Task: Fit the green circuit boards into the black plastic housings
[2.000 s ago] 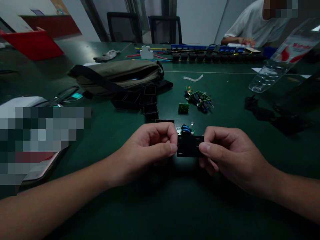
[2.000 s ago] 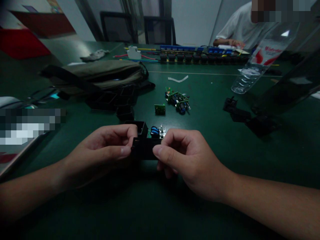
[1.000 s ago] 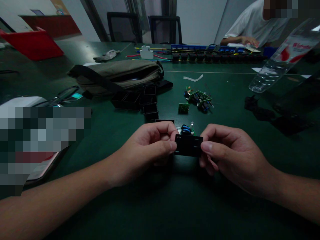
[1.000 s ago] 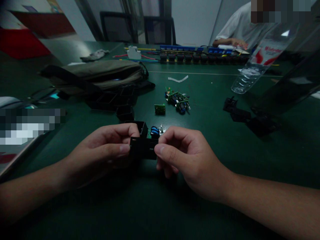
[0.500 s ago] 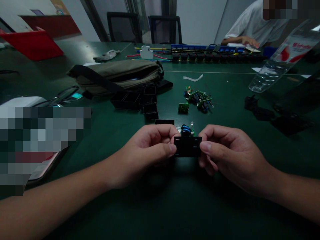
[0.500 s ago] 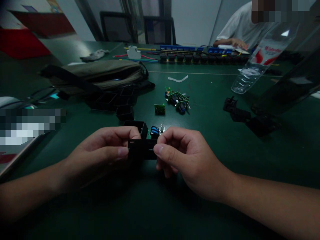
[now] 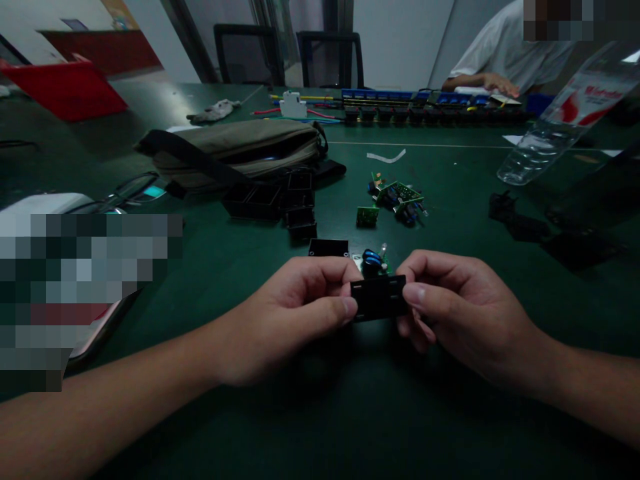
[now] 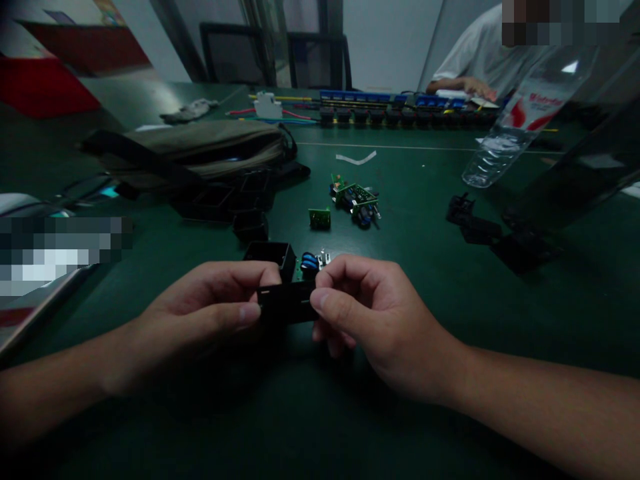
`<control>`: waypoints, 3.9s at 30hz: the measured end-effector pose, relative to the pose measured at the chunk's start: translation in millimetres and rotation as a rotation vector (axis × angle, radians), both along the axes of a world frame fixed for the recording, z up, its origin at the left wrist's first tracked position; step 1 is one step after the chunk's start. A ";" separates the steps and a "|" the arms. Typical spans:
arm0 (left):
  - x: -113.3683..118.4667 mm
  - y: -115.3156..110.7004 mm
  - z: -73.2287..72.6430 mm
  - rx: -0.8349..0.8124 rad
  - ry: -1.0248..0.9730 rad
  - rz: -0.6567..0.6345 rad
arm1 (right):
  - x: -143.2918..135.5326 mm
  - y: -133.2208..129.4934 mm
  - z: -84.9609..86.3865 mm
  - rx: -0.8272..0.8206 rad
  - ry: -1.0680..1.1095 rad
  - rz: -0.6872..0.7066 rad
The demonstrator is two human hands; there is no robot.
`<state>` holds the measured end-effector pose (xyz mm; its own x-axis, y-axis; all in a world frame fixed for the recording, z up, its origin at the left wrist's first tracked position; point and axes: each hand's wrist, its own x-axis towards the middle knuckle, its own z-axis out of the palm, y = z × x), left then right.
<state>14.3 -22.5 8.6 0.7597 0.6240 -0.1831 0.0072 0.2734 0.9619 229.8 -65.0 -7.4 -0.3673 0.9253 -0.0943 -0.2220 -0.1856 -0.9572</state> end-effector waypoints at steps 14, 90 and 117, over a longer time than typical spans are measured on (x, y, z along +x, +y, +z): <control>-0.1 1.7 -4.5 -0.011 -0.003 0.054 | -0.1 -2.0 0.9 -0.030 -0.002 0.020; 2.2 1.8 -2.8 0.006 -0.011 0.193 | -1.9 -1.2 2.9 -0.027 -0.034 -0.009; 0.4 -3.0 -1.3 0.541 0.123 0.217 | 0.2 1.3 2.9 0.193 -0.199 -0.167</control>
<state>14.8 -25.5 7.4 0.5978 0.7918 0.1257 0.1258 -0.2475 0.9607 230.0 -63.7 -4.5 -0.2007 0.9791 0.0341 -0.0390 0.0268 -0.9989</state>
